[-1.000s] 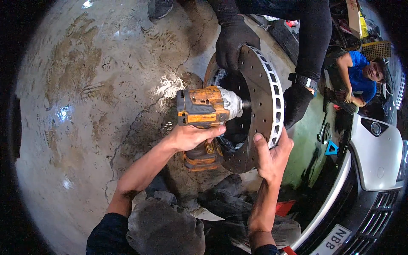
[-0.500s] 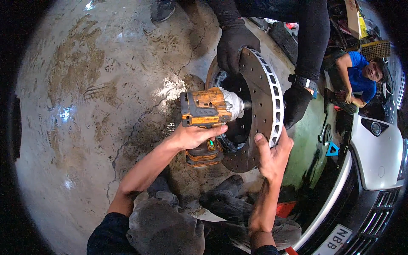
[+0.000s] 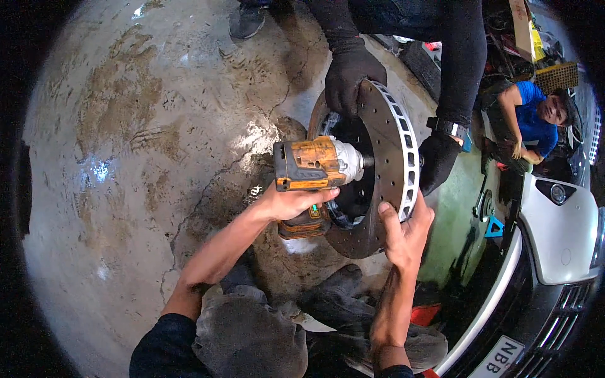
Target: Replacing and assembling high-performance brake rotors and components.
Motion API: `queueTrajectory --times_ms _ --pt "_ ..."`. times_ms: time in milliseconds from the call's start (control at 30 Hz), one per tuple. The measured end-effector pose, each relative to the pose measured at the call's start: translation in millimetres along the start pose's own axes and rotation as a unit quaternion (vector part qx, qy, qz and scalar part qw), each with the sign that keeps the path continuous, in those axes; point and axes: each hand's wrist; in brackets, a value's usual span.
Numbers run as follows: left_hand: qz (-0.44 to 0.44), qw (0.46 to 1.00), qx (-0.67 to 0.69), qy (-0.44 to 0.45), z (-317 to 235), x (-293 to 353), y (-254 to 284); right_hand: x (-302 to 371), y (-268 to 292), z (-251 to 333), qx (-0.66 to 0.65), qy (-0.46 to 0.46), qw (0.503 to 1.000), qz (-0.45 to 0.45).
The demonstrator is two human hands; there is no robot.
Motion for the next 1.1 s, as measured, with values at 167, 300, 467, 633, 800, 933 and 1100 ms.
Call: queueTrajectory --times_ms 167,300,467,633,800,933,1100 --pt "0.018 0.999 -0.007 0.026 0 -1 1 -1 1 -1 0.016 -0.04 0.999 -0.002" --pt "-0.001 1.0 -0.01 0.008 0 -2 1 -2 1 -2 0.016 -0.004 1.0 0.003" --pt "0.028 0.996 -0.081 0.011 3 -3 6 -2 -1 0 0.012 -0.007 1.0 -0.007" --pt "0.015 0.998 -0.055 0.012 4 -2 5 -1 -1 2 0.004 -0.035 0.999 -0.004" --pt "0.031 0.992 -0.118 0.014 4 -5 9 -2 4 -1 0.016 -0.036 0.999 0.008" --pt "0.037 0.994 -0.09 0.04 4 -5 10 -2 5 -1 0.016 -0.01 1.0 0.015" --pt "0.021 0.997 -0.072 0.034 6 -2 6 -2 3 2 0.009 -0.033 0.999 0.007"
Point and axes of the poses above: each hand's wrist, its own x-axis away from the middle knuckle, its own y-axis out of the back of the hand, z = x × y, and after that the axes turned 9 degrees about z, right-handed
